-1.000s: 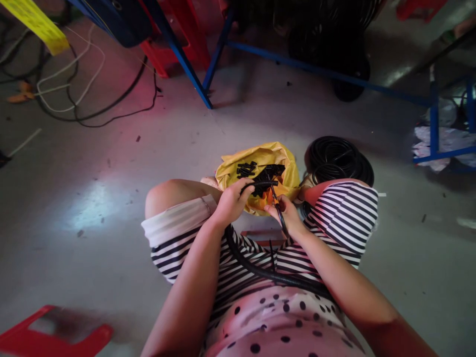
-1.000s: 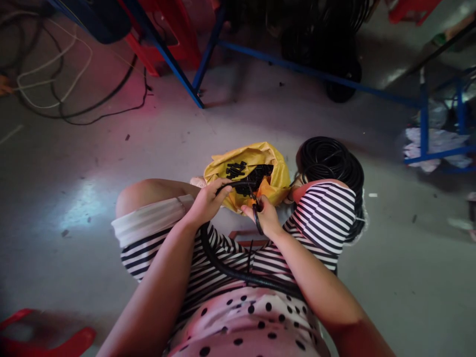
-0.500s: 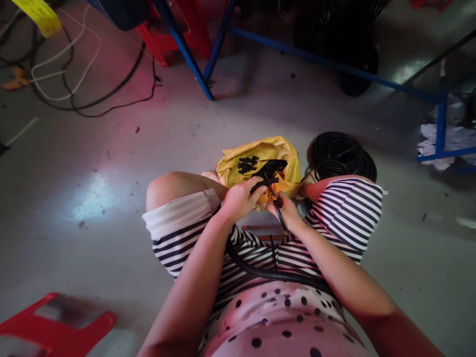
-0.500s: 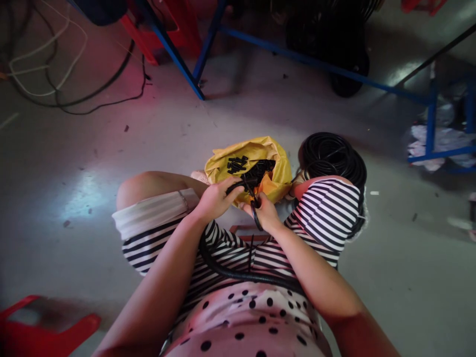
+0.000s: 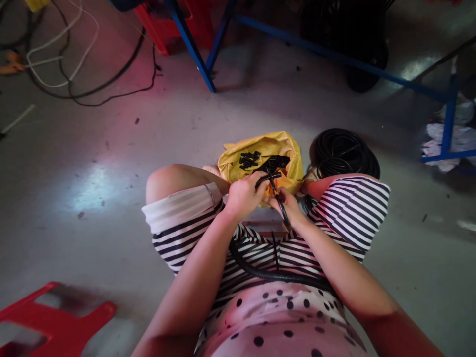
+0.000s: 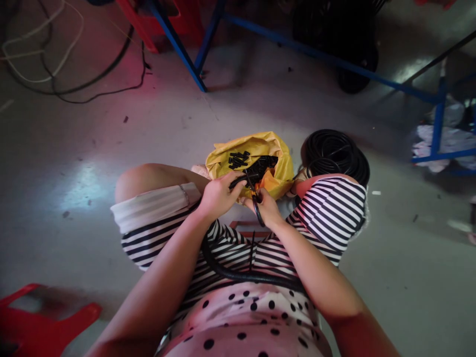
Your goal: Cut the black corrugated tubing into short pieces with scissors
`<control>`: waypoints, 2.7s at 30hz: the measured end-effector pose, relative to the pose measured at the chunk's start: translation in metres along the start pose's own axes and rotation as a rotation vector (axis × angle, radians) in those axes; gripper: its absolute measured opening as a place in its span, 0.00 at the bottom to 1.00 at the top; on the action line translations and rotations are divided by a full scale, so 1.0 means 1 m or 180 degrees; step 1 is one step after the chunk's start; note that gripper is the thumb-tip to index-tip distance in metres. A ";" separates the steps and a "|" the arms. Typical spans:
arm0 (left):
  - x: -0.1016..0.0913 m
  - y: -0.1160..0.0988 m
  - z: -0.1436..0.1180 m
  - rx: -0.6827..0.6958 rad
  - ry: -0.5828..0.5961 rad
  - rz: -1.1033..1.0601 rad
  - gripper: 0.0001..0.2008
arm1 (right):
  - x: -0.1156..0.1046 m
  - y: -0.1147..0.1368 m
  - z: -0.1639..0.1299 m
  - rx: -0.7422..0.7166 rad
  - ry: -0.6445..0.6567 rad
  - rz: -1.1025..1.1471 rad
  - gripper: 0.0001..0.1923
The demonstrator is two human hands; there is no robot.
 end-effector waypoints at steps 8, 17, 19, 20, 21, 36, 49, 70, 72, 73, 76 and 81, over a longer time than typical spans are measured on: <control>0.003 0.002 -0.002 -0.0009 0.0108 0.0183 0.12 | 0.000 0.001 0.002 0.0016 0.0217 0.0091 0.18; 0.012 0.007 -0.005 0.0209 0.0381 0.0217 0.13 | -0.003 0.020 0.003 0.0016 0.0606 -0.0082 0.25; 0.014 0.007 -0.004 0.0259 0.0415 0.0179 0.13 | -0.003 0.019 0.006 -0.0034 0.0609 -0.0097 0.26; 0.014 0.007 -0.004 0.0289 0.0421 0.0148 0.13 | -0.002 0.018 0.007 -0.0076 0.0592 -0.0114 0.26; 0.014 0.007 -0.003 0.0314 0.0421 0.0117 0.13 | -0.002 0.016 0.009 -0.0126 0.0572 -0.0131 0.26; 0.009 0.022 0.003 -0.0004 -0.0017 0.0029 0.14 | -0.009 0.005 0.014 -0.0245 -0.0034 -0.0846 0.28; 0.020 0.020 0.004 -0.0045 0.0163 -0.0067 0.13 | -0.007 -0.006 0.026 -0.0130 0.0039 -0.0775 0.25; 0.032 0.019 -0.008 0.0018 0.0744 -0.0735 0.18 | -0.015 0.022 0.023 -0.0194 -0.0410 0.0433 0.21; 0.029 0.026 -0.006 -0.0141 0.0822 -0.0829 0.13 | -0.021 0.024 0.023 -0.0230 -0.0646 0.0483 0.20; 0.026 0.029 -0.005 -0.0199 0.0848 -0.0829 0.11 | -0.024 0.024 0.023 -0.0252 -0.0748 0.0483 0.20; 0.011 0.035 0.003 -0.0221 0.0529 -0.0715 0.11 | -0.026 0.016 0.024 -0.0199 -0.0763 0.0408 0.22; -0.011 0.041 0.010 -0.0541 -0.0400 -0.0301 0.13 | -0.007 -0.006 0.025 0.0118 -0.0109 -0.0018 0.23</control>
Point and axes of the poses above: each hand's wrist, its own z-axis towards the middle knuckle, its own x-axis out of the palm, y = z × x, the point moved 6 cm from there along z, towards the middle knuckle, and after that the axes turned 7 degrees about -y, right-handed, at the moved point
